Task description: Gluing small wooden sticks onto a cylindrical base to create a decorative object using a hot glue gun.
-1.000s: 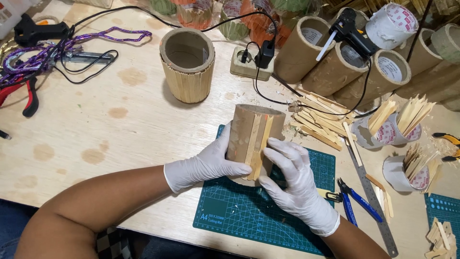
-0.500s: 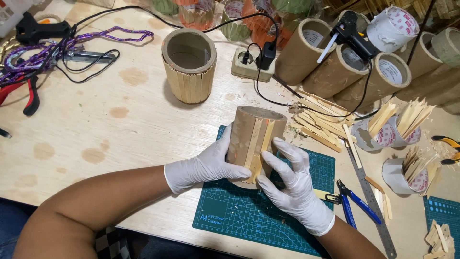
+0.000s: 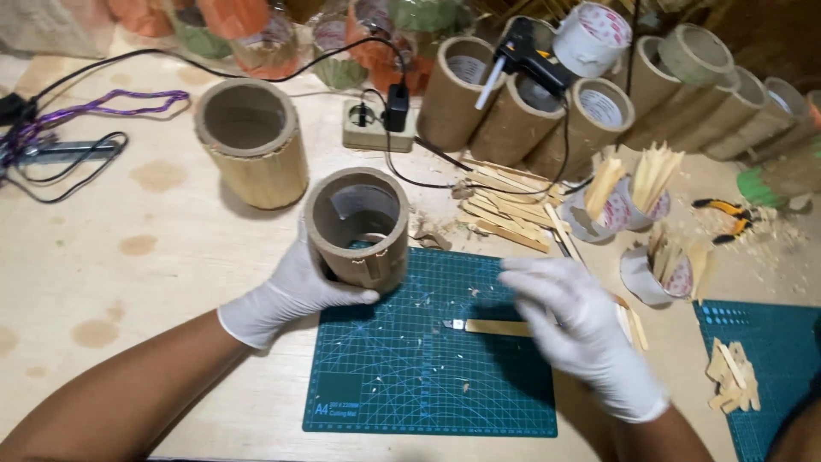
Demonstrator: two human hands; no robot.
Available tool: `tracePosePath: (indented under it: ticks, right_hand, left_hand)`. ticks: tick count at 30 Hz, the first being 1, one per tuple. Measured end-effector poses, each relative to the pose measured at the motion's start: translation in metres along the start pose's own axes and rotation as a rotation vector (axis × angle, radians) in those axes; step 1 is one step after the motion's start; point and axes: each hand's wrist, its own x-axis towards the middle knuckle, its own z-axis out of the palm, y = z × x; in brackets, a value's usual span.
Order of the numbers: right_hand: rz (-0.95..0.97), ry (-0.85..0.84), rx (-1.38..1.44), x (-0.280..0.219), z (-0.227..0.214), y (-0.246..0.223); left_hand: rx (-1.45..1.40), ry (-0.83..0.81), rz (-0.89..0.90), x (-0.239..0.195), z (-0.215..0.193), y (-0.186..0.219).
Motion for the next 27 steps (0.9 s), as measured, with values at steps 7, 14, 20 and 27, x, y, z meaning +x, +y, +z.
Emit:
tracePosePath:
  ticks: [7, 14, 20, 27]
  right_hand:
    - [0.796, -0.420, -0.183, -0.081, -0.062, 0.034]
    - [1.294, -0.282, -0.009, -0.129, -0.049, 0.033]
    - [0.718, -0.260, -0.328, -0.179, -0.029, 0.068]
    - [0.753, -0.289, -0.393, -0.141, -0.028, 0.030]
  left_hand:
    - [0.253, -0.030, 0.158, 0.011, -0.009, -0.013]
    - [0.074, 0.004, 0.139, 0.005, -0.008, -0.015]
    - [0.351, -0.123, 0.321, 0.010, 0.011, -0.002]
    - [0.579, 0.008, 0.089, 0.008, -0.001, -0.003]
